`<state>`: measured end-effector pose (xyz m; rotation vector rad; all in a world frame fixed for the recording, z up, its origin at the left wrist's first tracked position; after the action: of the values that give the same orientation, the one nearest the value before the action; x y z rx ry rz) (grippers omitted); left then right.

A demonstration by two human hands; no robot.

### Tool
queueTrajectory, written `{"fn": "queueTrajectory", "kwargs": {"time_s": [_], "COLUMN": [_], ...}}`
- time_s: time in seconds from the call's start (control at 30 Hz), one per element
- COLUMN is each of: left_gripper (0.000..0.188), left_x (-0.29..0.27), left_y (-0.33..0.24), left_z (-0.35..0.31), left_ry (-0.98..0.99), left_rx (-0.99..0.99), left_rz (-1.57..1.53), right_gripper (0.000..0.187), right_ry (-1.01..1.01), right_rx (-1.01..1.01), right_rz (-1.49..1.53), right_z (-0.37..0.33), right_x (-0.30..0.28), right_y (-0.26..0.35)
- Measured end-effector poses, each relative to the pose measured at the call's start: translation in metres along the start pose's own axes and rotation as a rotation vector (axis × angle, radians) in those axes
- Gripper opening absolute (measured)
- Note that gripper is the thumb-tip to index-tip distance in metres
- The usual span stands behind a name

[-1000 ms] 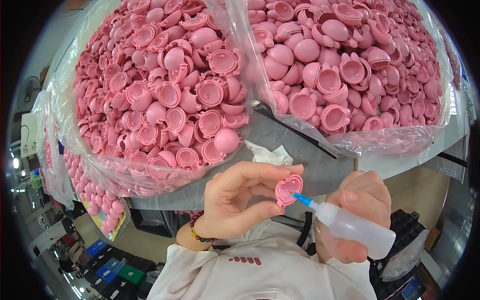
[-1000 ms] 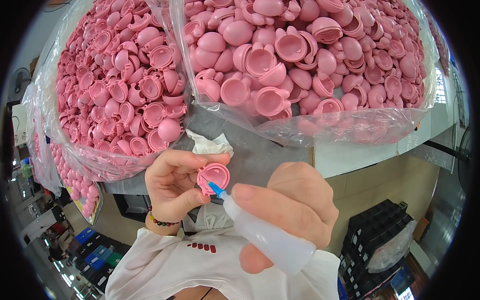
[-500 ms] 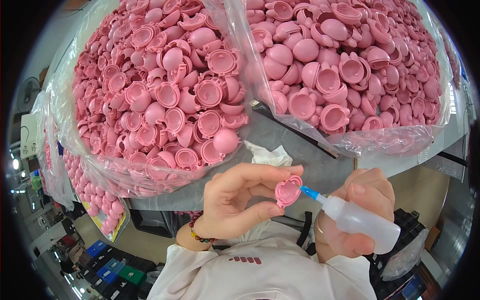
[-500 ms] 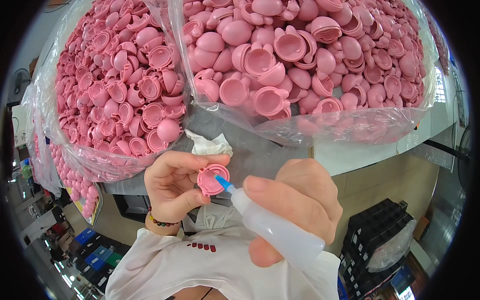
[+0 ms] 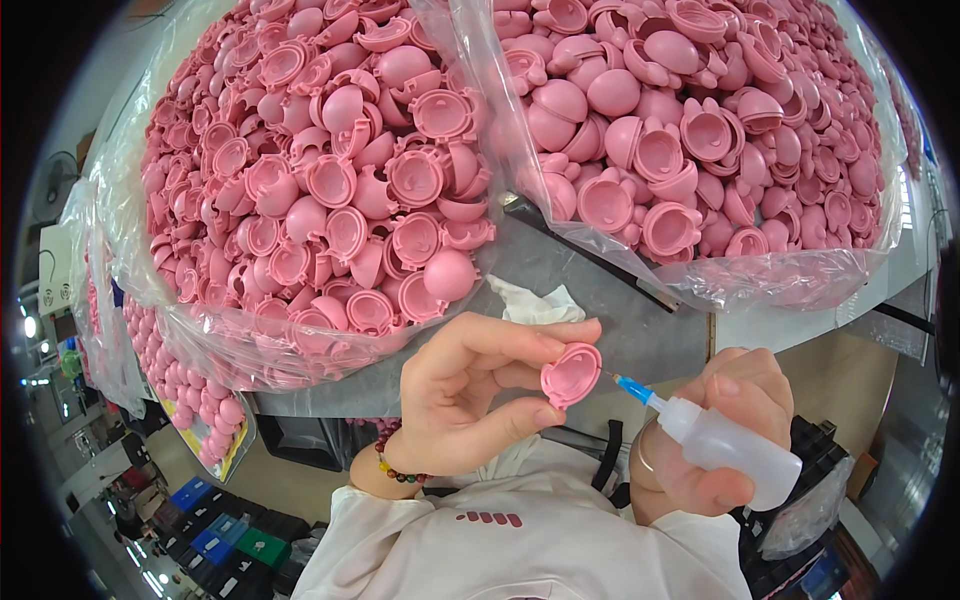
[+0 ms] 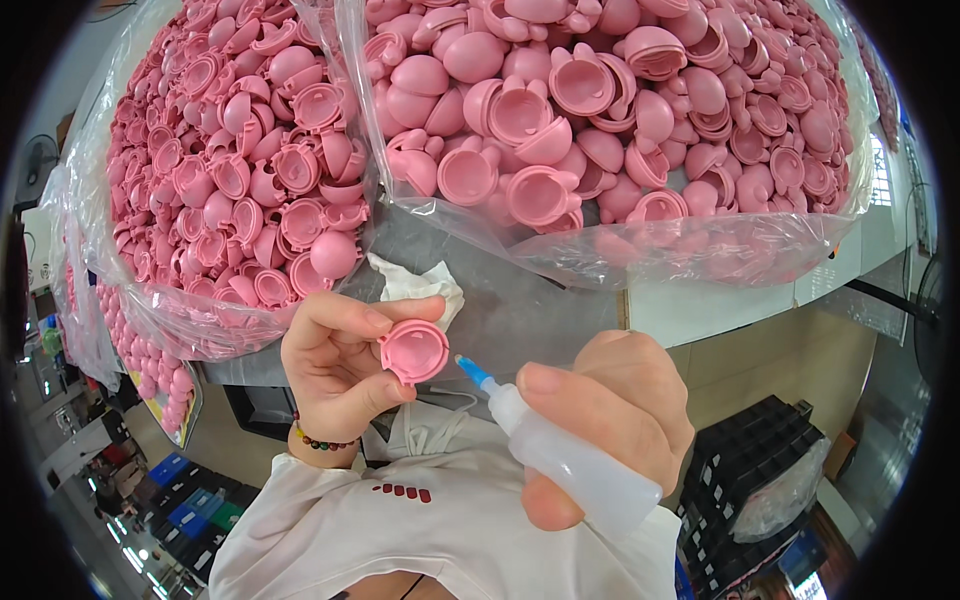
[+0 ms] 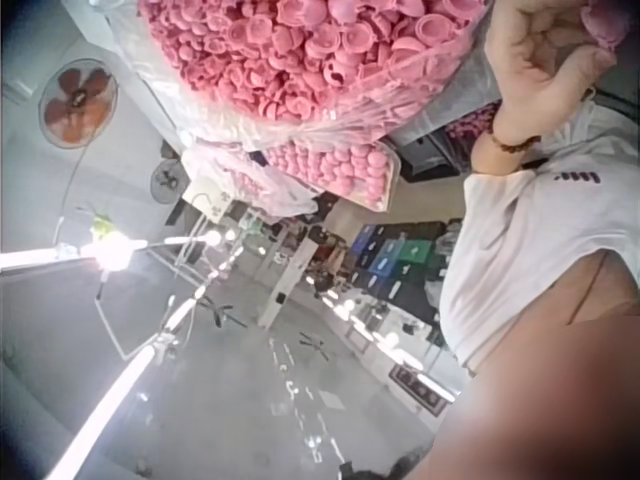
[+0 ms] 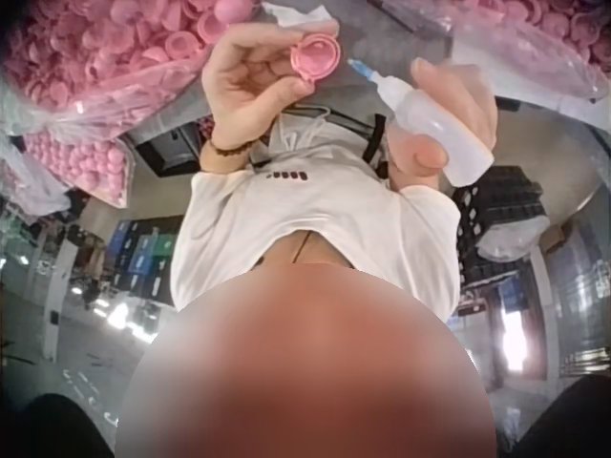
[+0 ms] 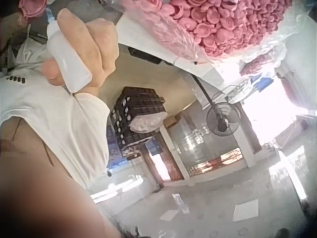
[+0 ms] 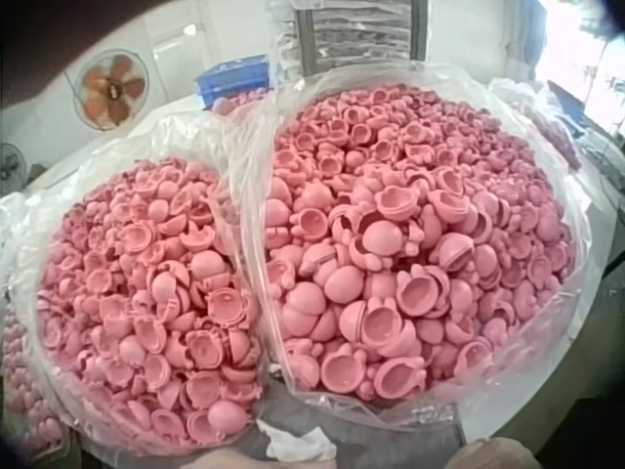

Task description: The recorder applies glue to pink plastic half-shells and joins them together to form balls.

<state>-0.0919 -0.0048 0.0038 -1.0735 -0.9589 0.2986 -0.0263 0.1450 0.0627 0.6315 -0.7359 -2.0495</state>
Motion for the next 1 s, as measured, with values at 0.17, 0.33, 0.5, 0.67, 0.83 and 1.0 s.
{"fn": "queueTrajectory", "kwargs": {"time_s": [0.17, 0.33, 0.5, 0.67, 0.83, 1.0], "left_gripper": [0.034, 0.034, 0.034, 0.04, 0.046, 0.051], "left_x": [0.0, -0.002, -0.001, -0.001, -0.001, 0.0], "left_y": [-0.001, -0.002, -0.001, -0.001, 0.005, 0.009], "left_z": [0.001, 0.0, 0.001, 0.002, 0.0, -0.004], "left_ry": [-0.003, -0.018, -0.01, 0.009, -0.058, -0.094], "left_rx": [0.038, 0.032, 0.023, -0.07, -0.233, -0.36], "left_rz": [-0.004, 0.011, 0.008, -0.119, -0.396, -0.465], "right_gripper": [0.065, 0.063, 0.061, 0.055, 0.039, 0.04], "right_ry": [0.053, 0.107, 0.133, -0.221, -0.774, -0.65], "right_rx": [-0.024, 0.006, 0.015, -0.009, 0.067, 0.255], "right_rz": [0.034, 0.071, 0.082, 0.39, -0.2, -0.575], "right_z": [-0.001, -0.002, -0.001, -0.004, -0.011, 0.0], "right_x": [-0.001, 0.009, 0.01, -0.023, -0.1, -0.188], "right_y": [0.005, 0.008, 0.012, -0.005, -0.03, -0.069]}}
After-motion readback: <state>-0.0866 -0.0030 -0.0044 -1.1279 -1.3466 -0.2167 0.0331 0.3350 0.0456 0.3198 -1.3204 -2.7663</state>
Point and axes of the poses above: each hand's wrist, its own z-axis towards the middle knuckle, its own x-axis out of the palm, y = z × x, the point moved 7 cm from there along z, towards the middle knuckle, and after that the axes turned 1 degree about -y, right-handed, at the moved point
